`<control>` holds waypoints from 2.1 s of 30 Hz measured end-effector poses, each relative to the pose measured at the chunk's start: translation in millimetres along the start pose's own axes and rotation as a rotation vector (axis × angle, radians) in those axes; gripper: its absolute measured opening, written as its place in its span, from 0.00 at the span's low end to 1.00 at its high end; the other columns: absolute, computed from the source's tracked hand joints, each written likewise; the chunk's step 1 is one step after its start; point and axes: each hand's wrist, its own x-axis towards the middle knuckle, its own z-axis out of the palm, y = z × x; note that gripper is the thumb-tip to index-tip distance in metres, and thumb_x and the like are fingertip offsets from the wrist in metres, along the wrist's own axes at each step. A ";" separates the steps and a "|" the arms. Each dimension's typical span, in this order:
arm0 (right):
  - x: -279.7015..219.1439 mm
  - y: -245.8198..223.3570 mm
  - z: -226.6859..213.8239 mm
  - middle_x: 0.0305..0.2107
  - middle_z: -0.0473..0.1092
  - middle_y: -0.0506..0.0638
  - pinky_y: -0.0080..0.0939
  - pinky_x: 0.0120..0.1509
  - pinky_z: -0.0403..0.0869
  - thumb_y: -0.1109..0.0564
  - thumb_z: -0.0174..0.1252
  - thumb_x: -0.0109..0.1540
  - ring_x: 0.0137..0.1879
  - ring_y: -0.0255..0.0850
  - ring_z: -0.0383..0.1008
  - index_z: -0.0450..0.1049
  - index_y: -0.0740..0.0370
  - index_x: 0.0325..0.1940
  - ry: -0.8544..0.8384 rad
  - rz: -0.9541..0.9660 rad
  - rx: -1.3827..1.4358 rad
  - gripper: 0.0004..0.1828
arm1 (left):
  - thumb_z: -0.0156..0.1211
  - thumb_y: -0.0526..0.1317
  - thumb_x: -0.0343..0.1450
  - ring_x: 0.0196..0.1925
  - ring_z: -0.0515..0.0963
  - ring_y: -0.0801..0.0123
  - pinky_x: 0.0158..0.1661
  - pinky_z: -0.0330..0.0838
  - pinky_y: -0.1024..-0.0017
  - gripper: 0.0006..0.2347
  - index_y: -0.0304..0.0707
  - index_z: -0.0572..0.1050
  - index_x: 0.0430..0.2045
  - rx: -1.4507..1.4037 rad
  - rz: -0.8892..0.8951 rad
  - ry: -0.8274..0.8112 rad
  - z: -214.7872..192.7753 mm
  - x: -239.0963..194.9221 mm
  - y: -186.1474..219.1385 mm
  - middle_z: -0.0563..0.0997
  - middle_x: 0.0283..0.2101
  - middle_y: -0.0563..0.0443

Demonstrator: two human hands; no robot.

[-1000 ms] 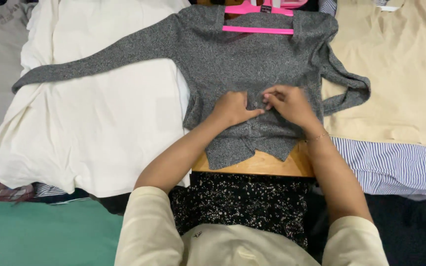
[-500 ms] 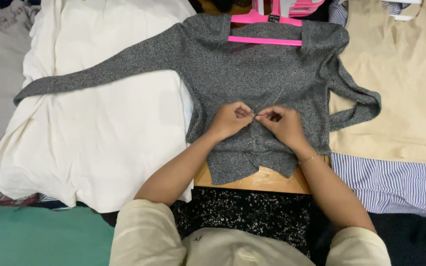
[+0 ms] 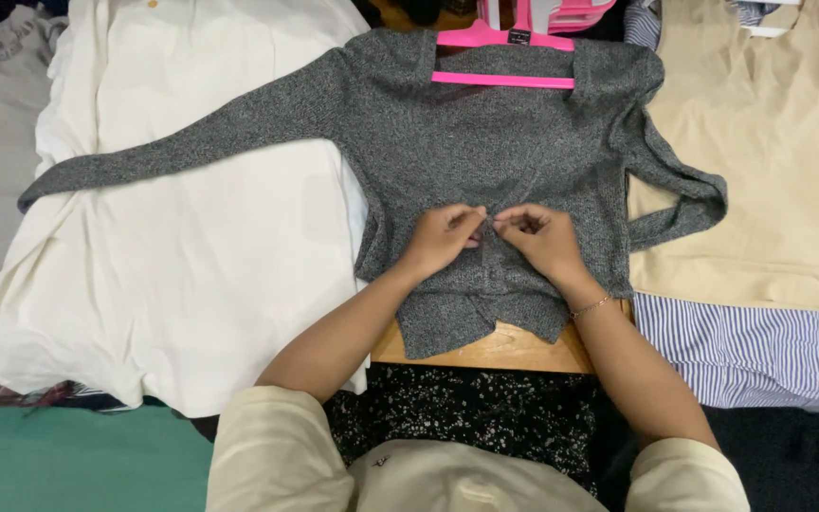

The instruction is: The person buttons a grey cardigan and a white polo shirt laid out on a wooden surface. They use their hands to fasten the buttons on each garment and place a hanger inside the white polo shirt.

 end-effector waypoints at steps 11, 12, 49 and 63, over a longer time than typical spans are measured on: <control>-5.5 -14.4 1.1 0.29 0.79 0.48 0.28 0.39 0.72 0.61 0.71 0.58 0.34 0.30 0.74 0.83 0.58 0.43 0.035 -0.005 0.057 0.10 | 0.70 0.32 0.66 0.35 0.86 0.62 0.35 0.86 0.69 0.09 0.30 0.82 0.37 0.166 0.201 -0.063 -6.9 4.1 -15.4 0.84 0.33 0.36; -5.9 -15.2 1.7 0.29 0.79 0.49 0.29 0.41 0.74 0.60 0.72 0.58 0.35 0.30 0.74 0.83 0.60 0.44 0.034 -0.008 0.076 0.11 | 0.71 0.33 0.66 0.34 0.86 0.64 0.34 0.85 0.69 0.08 0.31 0.82 0.36 0.219 0.242 -0.050 -6.0 3.2 -15.7 0.85 0.33 0.40; 6.6 0.1 -4.7 0.33 0.79 0.55 0.26 0.40 0.73 0.64 0.70 0.58 0.35 0.31 0.76 0.69 0.61 0.48 0.092 -0.091 0.054 0.19 | 0.68 0.36 0.64 0.28 0.85 0.62 0.28 0.80 0.71 0.03 0.40 0.79 0.26 0.497 0.541 0.044 -10.3 18.5 -16.5 0.83 0.24 0.49; 104.6 31.1 -162.7 0.49 0.68 0.61 0.51 0.58 0.71 0.60 0.70 0.57 0.57 0.54 0.68 0.72 0.67 0.57 0.371 -0.387 -0.586 0.25 | 0.79 0.44 0.58 0.62 0.68 0.39 0.61 0.62 0.54 0.41 0.31 0.62 0.66 1.528 0.758 -0.016 -133.8 215.1 93.9 0.69 0.61 0.33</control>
